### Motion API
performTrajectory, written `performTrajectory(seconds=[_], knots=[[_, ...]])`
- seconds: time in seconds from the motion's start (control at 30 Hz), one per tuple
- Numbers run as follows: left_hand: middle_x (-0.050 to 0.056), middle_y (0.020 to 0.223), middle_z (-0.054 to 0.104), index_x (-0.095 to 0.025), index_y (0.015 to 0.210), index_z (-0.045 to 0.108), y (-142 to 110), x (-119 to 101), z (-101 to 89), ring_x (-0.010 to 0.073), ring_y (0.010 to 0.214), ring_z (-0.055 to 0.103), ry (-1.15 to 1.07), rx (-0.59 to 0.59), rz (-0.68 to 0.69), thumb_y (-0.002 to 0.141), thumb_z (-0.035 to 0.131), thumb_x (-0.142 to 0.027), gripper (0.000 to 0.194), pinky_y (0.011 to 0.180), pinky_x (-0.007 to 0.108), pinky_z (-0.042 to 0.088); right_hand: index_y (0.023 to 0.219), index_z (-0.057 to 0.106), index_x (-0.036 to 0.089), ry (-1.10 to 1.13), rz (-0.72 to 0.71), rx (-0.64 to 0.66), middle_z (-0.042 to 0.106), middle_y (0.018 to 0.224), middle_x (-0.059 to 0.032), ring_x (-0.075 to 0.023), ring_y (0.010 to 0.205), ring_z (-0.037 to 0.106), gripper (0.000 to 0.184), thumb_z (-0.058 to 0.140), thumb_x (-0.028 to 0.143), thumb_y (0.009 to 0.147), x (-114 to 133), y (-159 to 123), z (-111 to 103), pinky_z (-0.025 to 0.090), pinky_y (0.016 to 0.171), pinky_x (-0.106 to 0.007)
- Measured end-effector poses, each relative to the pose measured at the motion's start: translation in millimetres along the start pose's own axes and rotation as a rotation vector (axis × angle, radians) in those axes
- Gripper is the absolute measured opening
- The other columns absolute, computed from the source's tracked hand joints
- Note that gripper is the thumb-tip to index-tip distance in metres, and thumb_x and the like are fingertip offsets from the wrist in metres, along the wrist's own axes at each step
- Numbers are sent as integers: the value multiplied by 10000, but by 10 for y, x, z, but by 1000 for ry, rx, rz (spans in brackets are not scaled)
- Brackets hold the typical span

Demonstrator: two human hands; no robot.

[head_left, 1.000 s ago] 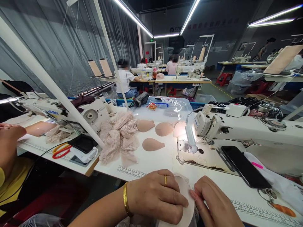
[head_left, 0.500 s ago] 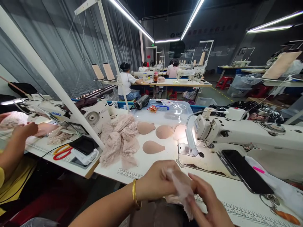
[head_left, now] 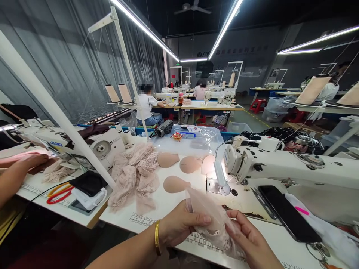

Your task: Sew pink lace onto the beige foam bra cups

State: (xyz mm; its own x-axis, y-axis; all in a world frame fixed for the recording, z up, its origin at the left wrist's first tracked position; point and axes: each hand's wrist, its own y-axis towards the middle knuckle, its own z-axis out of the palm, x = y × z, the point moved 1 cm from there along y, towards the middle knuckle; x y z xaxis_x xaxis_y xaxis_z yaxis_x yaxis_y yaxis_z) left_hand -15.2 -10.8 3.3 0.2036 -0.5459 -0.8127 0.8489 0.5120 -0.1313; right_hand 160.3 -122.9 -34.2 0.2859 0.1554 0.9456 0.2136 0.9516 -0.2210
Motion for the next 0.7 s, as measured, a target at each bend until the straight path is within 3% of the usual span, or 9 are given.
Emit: performTrajectory(seconds=[0.07,0.13,0.23,0.33,0.4,0.47,0.57,0.7], knots=[[128,1016,780,-106,1099,800,46,-54,10,173,889,708,-22,31,-10,657,966,-362,537,834,253,534,1176,706,275,26,43,-17,774,997,-72,-305,948,744,502,723,666,862,-6,40,-55,590,841,-444],[114,997,783,-112,1088,798,84,-136,-4,168,891,711,8,66,-7,653,966,-365,530,856,252,537,1249,696,288,59,32,18,773,1025,-82,-318,985,743,537,713,667,869,12,70,-127,587,876,-468],[86,1001,783,-131,1090,782,126,-302,-58,188,920,716,190,186,0,693,933,-416,511,880,280,552,1279,697,314,-130,-145,186,762,1097,-84,-309,1036,728,604,756,700,818,75,117,-261,566,946,-448],[70,1010,784,-155,1052,754,189,-404,-129,211,903,718,661,471,57,777,850,-458,421,828,307,569,1034,756,307,-648,-490,274,747,1027,-62,-247,924,701,257,649,532,972,142,236,-391,563,839,-357],[47,947,784,-175,943,722,269,-379,-176,205,846,714,1125,679,225,843,780,-367,224,769,312,549,911,720,283,-966,-720,228,737,944,-40,-217,849,671,266,517,378,1054,157,379,-457,535,769,-329],[24,889,774,-181,855,671,380,-297,-217,192,797,702,1564,799,413,855,714,-206,50,732,332,507,933,687,273,-1191,-904,210,753,965,-15,-207,885,679,258,467,271,1067,139,553,-514,536,813,-330],[5,909,753,-191,914,650,578,-202,-264,188,781,674,1956,776,541,836,688,-136,103,718,370,461,1129,689,268,-1377,-1057,235,775,1119,-18,-204,988,707,268,495,134,1002,76,805,-631,556,902,-327],[6,935,701,-244,1058,662,873,-240,-330,215,807,646,2088,613,553,825,695,-221,236,828,432,425,1144,711,257,-1393,-1032,71,775,1065,-70,-231,882,731,451,452,51,838,-6,1058,-863,595,746,-330]])
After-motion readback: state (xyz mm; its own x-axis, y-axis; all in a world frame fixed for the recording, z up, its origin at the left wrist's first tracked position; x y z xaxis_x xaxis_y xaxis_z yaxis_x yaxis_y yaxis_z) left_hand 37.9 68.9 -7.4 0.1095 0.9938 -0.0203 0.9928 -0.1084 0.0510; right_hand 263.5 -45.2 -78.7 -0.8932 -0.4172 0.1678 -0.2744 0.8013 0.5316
